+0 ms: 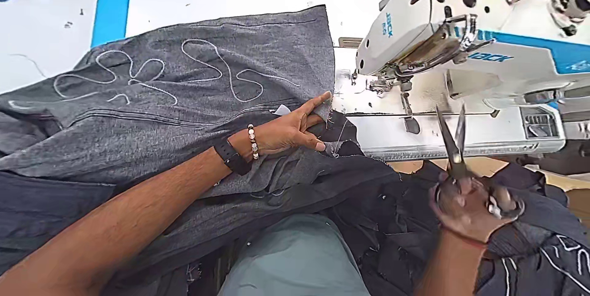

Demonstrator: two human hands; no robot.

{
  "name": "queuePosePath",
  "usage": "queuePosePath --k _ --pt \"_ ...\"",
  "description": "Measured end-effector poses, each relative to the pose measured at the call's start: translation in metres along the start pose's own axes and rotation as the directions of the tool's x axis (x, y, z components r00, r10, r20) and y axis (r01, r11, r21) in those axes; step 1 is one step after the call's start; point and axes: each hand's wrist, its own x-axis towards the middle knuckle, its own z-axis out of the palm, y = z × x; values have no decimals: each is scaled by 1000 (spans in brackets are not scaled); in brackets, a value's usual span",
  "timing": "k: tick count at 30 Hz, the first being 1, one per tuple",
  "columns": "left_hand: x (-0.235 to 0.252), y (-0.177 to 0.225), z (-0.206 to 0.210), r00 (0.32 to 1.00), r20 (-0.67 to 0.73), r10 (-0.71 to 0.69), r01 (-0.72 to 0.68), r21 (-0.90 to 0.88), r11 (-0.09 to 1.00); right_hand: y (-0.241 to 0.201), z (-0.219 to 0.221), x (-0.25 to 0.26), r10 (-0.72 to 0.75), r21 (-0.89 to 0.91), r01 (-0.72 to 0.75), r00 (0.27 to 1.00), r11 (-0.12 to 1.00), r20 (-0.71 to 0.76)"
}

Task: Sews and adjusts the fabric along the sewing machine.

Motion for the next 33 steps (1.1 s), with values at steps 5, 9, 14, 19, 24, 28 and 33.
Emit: queuePosePath --k 5,9,14,19,24,28,33 --pt "5 0 -4 995 101 -14 16 -15 1000 31 72 -12 404 -157 -373 862 914 305" --pt "2 1 -3 995 99 -8 8 -3 1000 38 87 14 503 -241 -441 769 864 395" --pt "-11 -11 26 995 100 -4 -56 585 809 12 96 5 409 -352 -270 812 896 418" --pt "-29 -66 77 782 562 -268 -302 719 626 -30 61 11 46 -804 -128 991 581 -125" --pt "43 72 34 960 102 262 -154 970 187 -38 54 69 -86 -844 -213 977 -492 -196" --pt "119 147 -80 805 -335 489 413 909 -57 27 137 64 48 -853 345 934 -391 355" --pt "120 118 -136 696 -437 570 525 851 11 148 86 26 49 -600 742 640 -298 767"
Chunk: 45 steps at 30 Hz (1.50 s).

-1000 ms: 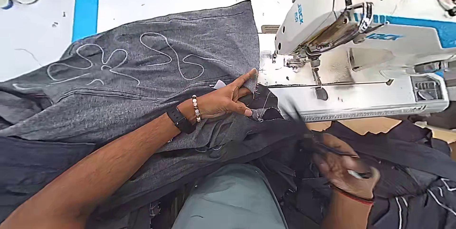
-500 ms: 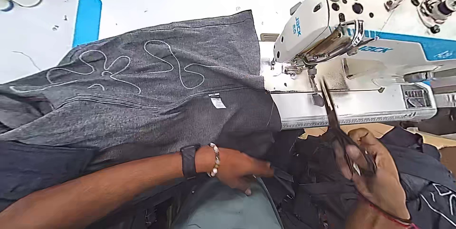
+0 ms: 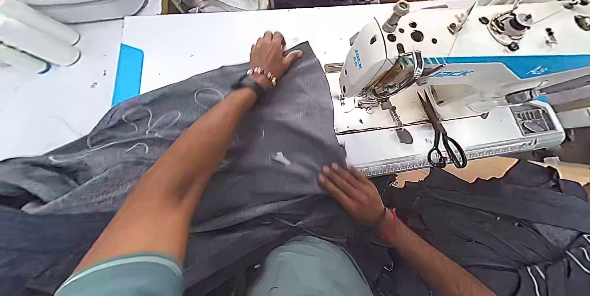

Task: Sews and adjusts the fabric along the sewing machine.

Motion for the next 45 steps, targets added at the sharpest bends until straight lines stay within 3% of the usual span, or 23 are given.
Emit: queuePosePath --k 1,4,5,7,8,10,12,15,20,24,33,40,45 --pt "-25 3 3 1000 8 25 -25 -8 1000 -4 8 -27 -40 61 43 998 997 -44" --pt "-132 25 14 985 26 168 -167 -54 985 -24 28 -82 -28 215 -13 982 977 185" --pt "-161 34 18 976 14 216 -215 -70 974 -27 27 -79 -7 221 -31 985 975 170" --pt "-199 46 26 960 0 279 -278 -87 957 -26 10 -49 115 225 -92 989 970 -89" --pt "-208 50 28 952 1 305 -304 -101 947 -25 -3 -28 233 241 -179 948 954 -217" --pt "-210 57 30 937 1 351 -347 -139 927 -10 -26 22 500 235 -447 820 863 -279" --pt "-207 61 28 925 10 380 -374 -165 913 11 -36 61 705 278 -657 697 701 -131" --pt "-202 68 23 928 24 371 -362 -173 916 30 -32 82 821 444 -725 569 527 -44" --pt "-186 90 15 921 107 374 -317 -351 881 31 -29 81 816 527 -672 573 520 -74" --pt "-178 101 15 932 99 347 -252 -512 821 31 -29 81 838 584 -638 526 502 -146" --pt "-185 108 18 959 15 285 -244 -473 846 29 -26 82 848 617 -604 481 504 -222" --pt "-190 112 19 956 -5 293 -266 -440 858 21 -13 88 727 330 -663 505 672 -465" --pt "-191 112 20 950 -25 312 -292 -432 853 20 -16 90 667 178 -678 577 713 -472"
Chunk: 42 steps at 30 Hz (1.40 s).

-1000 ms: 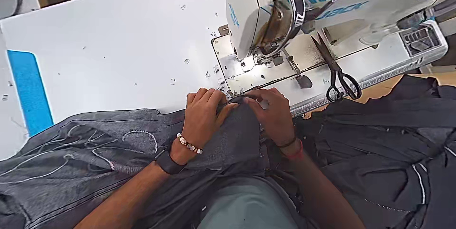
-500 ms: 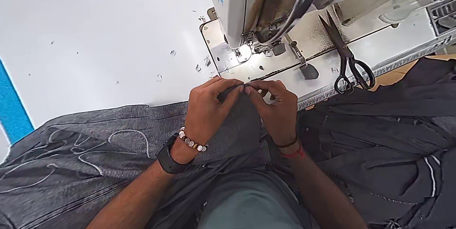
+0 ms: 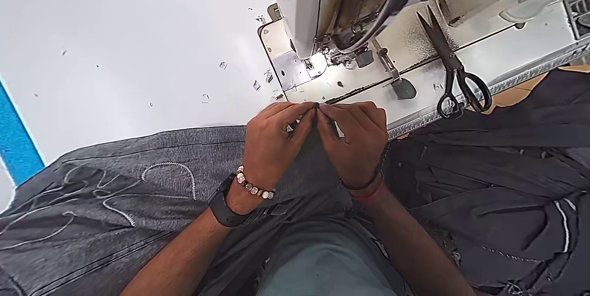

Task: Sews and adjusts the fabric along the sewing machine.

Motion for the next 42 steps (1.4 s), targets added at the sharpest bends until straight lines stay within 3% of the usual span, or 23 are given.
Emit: queuePosePath --k 8,12,14,18,22,28,31,34,37,42 --pt "4 1 -1 998 -37 47 -45 60 997 -5 -8 3 21 118 -32 995 992 97" --pt "8 0 -3 999 12 -44 44 -26 999 0 -13 7 148 278 -203 967 939 207" --pt "11 2 -4 998 28 -64 66 -64 996 5 -17 15 239 303 -334 920 893 311" --pt "12 4 -8 999 43 -19 20 -27 999 10 -27 30 275 340 -455 843 823 463" --pt "13 7 -11 998 53 -17 18 -11 1000 8 -30 35 291 390 -526 804 756 519" --pt "18 15 -29 956 196 -216 226 -29 974 -1 -13 23 337 318 -443 880 838 336" --pt "16 17 -26 972 136 -194 187 60 981 -4 -3 15 273 214 -309 945 927 181" --pt "13 15 -21 991 96 -98 89 96 991 -4 1 10 96 33 -97 995 995 41" --pt "12 11 -15 997 56 -59 54 85 995 -4 -3 12 -26 -67 29 999 997 46" --pt "15 11 -15 981 34 -189 191 -97 977 -8 -10 16 -88 -38 93 990 995 110"
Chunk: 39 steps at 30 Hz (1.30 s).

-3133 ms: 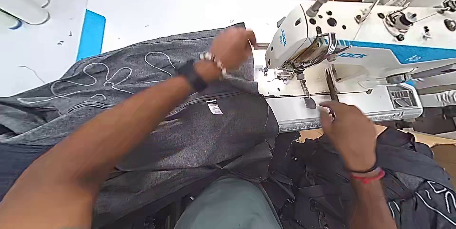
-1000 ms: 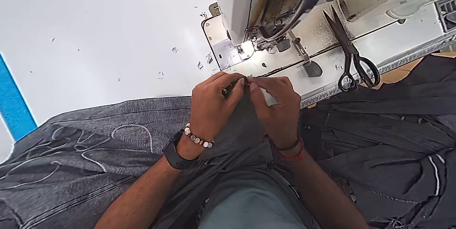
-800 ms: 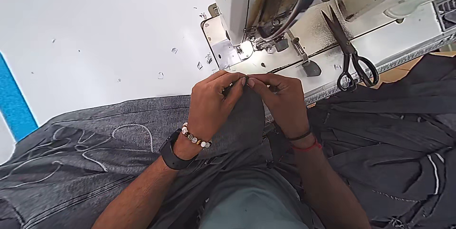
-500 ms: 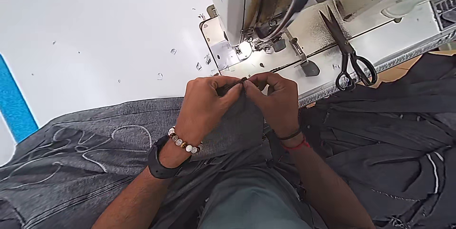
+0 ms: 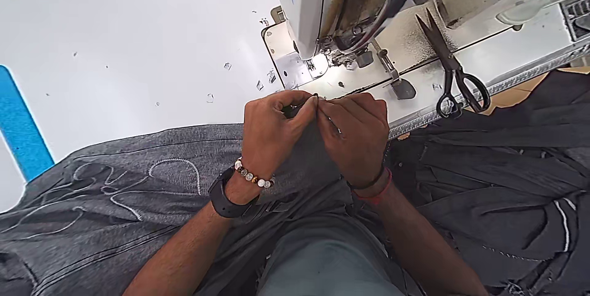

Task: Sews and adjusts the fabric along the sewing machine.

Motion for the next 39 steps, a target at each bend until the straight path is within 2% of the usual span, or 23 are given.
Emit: queuePosePath --k 3,6,8,12,15,17,19,21,28,35,39 --pt "1 -1 -4 995 59 -86 91 -76 993 2 2 -2 45 70 -47 999 996 25" --pt "3 -4 -13 974 145 -175 198 -164 966 3 5 -1 223 165 -243 966 956 130" --pt "5 -8 -17 970 171 -174 202 -167 965 4 11 3 296 151 -316 945 937 141" --pt "26 -17 -11 989 122 -87 84 29 996 6 27 9 187 -23 -186 981 982 50" --pt "37 -27 3 994 40 101 -107 235 966 6 35 8 79 -156 -71 996 985 46" --pt "32 -28 4 960 64 274 -280 302 911 3 33 6 51 -213 -29 994 977 96" --pt "31 -34 7 896 70 438 -435 332 837 2 31 2 24 -251 12 990 968 142" --pt "32 -41 8 850 83 519 -510 374 775 3 30 -3 11 -270 38 984 962 180" --pt "27 -65 -3 842 245 481 -538 444 716 11 26 -1 -33 -212 85 972 974 235" --pt "47 -59 2 839 251 483 -542 461 703 19 23 20 4 -278 74 963 958 269" --pt "51 -64 6 842 200 501 -523 530 668 21 23 28 12 -257 69 954 964 299"
